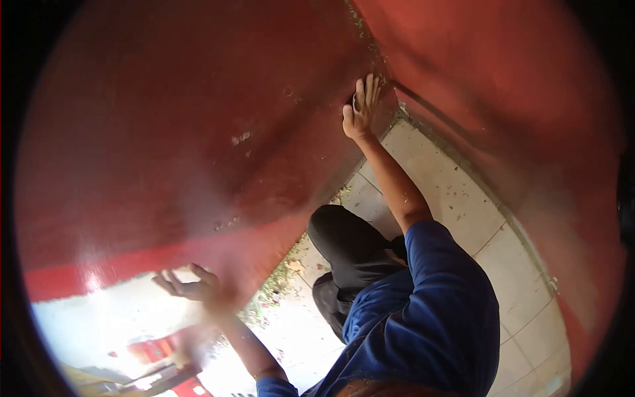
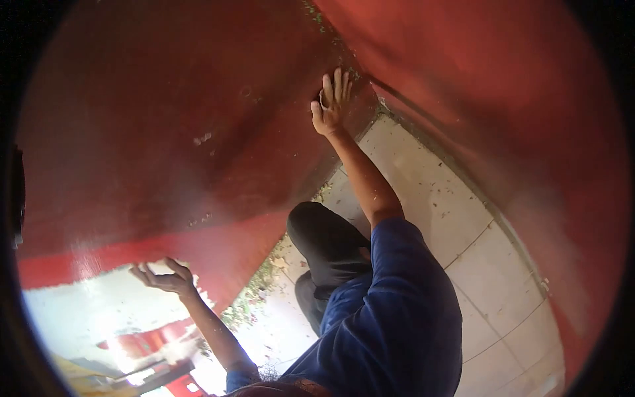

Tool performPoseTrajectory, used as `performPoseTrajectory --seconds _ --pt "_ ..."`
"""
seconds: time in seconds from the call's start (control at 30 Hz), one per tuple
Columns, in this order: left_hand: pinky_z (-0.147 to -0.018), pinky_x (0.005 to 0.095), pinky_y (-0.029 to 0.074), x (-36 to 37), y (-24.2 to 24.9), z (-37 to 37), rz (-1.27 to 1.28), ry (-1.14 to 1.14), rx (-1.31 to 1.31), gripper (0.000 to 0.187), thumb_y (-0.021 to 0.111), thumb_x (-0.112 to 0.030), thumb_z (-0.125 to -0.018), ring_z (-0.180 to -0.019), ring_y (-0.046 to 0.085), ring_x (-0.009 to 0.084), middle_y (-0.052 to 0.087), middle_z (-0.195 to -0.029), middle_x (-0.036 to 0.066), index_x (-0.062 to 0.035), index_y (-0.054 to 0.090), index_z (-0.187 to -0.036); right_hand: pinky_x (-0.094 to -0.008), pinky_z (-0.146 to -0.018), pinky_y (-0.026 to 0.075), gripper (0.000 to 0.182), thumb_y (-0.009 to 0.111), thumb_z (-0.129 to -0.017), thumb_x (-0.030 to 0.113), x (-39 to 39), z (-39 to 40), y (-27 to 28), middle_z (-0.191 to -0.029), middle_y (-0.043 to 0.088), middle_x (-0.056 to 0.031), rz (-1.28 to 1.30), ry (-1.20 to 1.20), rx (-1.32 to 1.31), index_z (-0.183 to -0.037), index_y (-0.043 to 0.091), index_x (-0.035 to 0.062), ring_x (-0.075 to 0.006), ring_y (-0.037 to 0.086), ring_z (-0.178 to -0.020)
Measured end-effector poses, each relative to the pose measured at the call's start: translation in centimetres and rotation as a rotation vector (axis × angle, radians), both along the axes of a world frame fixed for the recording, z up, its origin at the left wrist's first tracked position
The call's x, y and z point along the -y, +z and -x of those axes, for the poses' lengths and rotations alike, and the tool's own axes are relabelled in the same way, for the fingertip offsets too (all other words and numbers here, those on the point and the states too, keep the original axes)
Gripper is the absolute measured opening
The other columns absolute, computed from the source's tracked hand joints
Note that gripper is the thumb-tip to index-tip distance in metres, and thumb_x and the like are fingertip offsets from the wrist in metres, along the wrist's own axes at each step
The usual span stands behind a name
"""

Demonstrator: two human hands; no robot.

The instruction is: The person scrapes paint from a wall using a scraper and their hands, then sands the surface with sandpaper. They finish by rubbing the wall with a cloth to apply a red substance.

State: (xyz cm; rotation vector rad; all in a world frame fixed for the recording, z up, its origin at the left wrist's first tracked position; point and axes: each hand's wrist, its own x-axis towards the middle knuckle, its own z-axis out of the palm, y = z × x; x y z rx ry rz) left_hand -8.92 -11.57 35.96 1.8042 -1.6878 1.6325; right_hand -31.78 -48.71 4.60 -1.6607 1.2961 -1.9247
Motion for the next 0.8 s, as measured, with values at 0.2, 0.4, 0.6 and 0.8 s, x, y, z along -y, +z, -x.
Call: performPoseTrajectory --seconds 0.2,0.4,0.6,0.8 --pt "-0.112 0.0602 0.030 8.6 1.1 -0.7 0.142 -0.153 0.175 0.054 0.046 -0.036 -0.102 -0.135 0.038 0.0460 0.040 -0.144 0.028 0.0040 0.043 -0.138 -0.0601 -0.118 0.010 0.074 0.025 -0.103 0.055 -2.0 -2.6 -4.1 -0.161 0.015 -0.0244 -0.198 -0.052 0.320 -0.155 0.022 0.0033 -0.0482 0.011 -0.147" --pt "-0.110 0.0575 0.037 8.4 0.7 -1.0 0.191 -0.078 0.201 0.057 0.042 -0.040 -0.101 -0.136 0.040 0.0444 0.041 -0.144 0.029 0.0041 0.045 -0.137 -0.0518 -0.120 0.005 0.077 0.029 -0.103 0.053 0.1 -1.8 -0.3 -0.161 0.011 -0.0266 -0.429 -0.043 0.589 -0.153 0.019 -0.0049 -0.0415 0.008 -0.150" --pt "-0.110 0.0573 0.036 8.7 0.6 -1.6 0.169 -0.137 0.230 0.056 0.045 -0.039 -0.100 -0.135 0.041 0.0431 0.041 -0.144 0.028 0.0034 0.047 -0.136 -0.0624 -0.116 0.007 0.077 0.029 -0.101 0.054 2.3 1.8 10.0 -0.159 0.015 -0.0293 0.123 -0.021 0.072 -0.152 0.026 -0.0040 -0.0491 0.013 -0.147" --pt "-0.112 0.0559 0.034 8.8 0.7 -1.4 0.192 -0.131 0.254 0.056 0.044 -0.039 -0.100 -0.137 0.040 0.0410 0.042 -0.145 0.027 0.0033 0.048 -0.137 -0.0592 -0.117 0.012 0.068 0.028 -0.104 0.048 3.1 1.3 -0.9 -0.159 0.019 -0.0256 -0.025 -0.015 0.292 -0.152 0.030 -0.0012 -0.0449 0.014 -0.148"
